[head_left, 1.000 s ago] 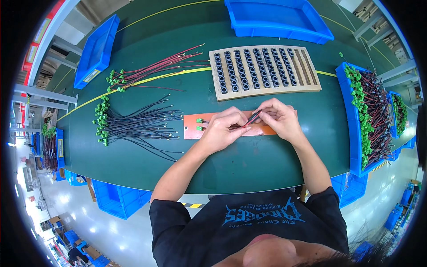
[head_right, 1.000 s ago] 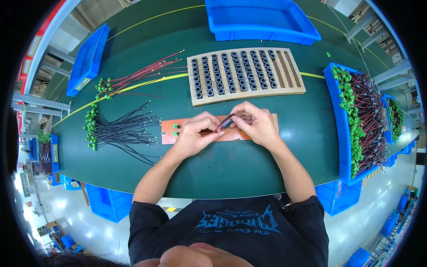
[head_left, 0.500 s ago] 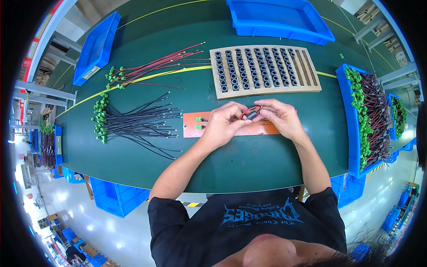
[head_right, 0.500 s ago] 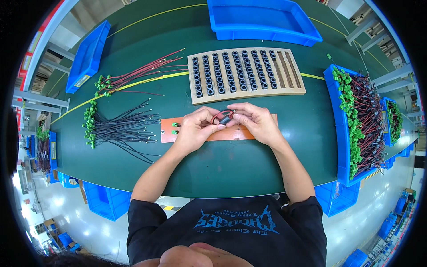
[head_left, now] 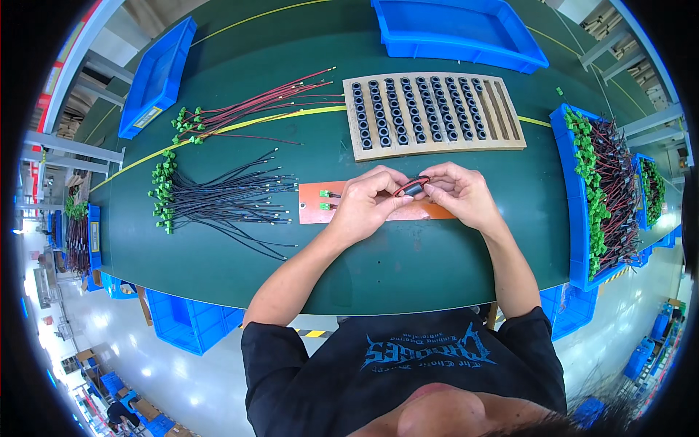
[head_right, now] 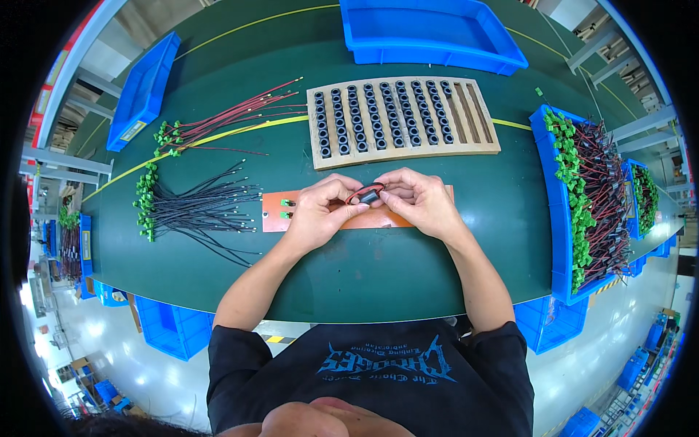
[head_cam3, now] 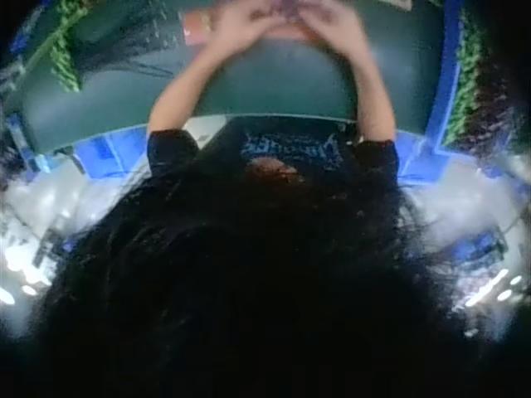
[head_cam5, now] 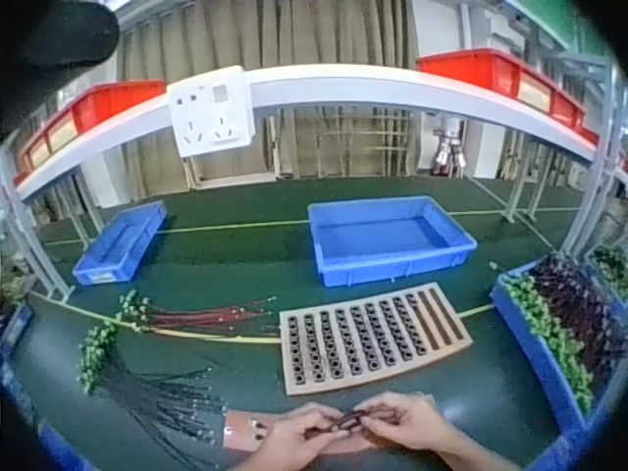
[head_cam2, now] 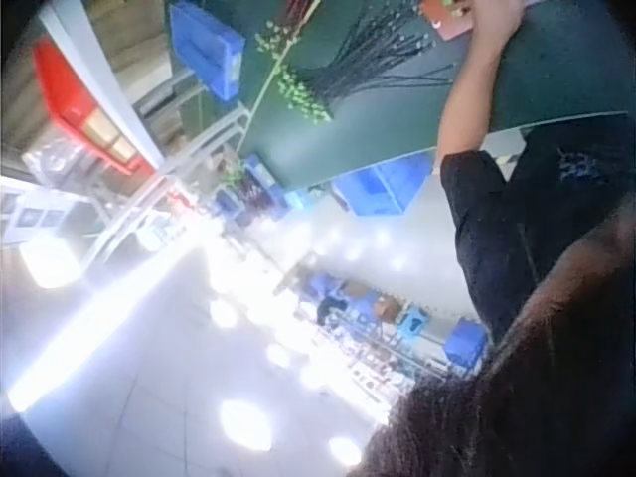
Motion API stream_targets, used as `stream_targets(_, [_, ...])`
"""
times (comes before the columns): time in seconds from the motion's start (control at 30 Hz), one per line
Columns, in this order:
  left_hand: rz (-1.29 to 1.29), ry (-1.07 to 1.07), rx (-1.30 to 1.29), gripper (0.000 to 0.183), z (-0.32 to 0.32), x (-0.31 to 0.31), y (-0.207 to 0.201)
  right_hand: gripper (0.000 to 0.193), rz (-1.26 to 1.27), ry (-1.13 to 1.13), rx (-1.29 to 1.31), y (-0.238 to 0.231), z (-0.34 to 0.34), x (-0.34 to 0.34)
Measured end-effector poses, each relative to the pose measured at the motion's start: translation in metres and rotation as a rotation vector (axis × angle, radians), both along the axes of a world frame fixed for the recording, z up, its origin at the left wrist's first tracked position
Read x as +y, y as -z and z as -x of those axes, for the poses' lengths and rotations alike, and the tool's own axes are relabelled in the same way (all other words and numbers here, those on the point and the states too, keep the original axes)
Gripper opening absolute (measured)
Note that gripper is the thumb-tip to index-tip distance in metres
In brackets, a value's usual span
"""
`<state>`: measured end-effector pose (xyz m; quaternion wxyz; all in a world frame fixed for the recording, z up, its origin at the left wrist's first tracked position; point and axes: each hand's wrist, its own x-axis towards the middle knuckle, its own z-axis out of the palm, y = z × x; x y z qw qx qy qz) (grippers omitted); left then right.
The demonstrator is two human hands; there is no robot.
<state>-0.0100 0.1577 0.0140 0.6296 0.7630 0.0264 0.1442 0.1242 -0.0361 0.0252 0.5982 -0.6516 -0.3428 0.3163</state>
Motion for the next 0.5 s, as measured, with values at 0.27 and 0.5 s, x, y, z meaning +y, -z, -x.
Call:
stream_targets(0.27, [-0.010,-0.007,-0.018,0.015,-0.0008,-0.0012,-0.0005,0.020,-0.001,-0.003,-0.007,0.0000,0.0003,0.0003])
stream_targets(0.5, [0.022,-0.005,0.006,0.018,-0.0001,-0.0008,-0.0003,0.017,0.012,0.010,0.014,-0.0012,0.0022,0.0011])
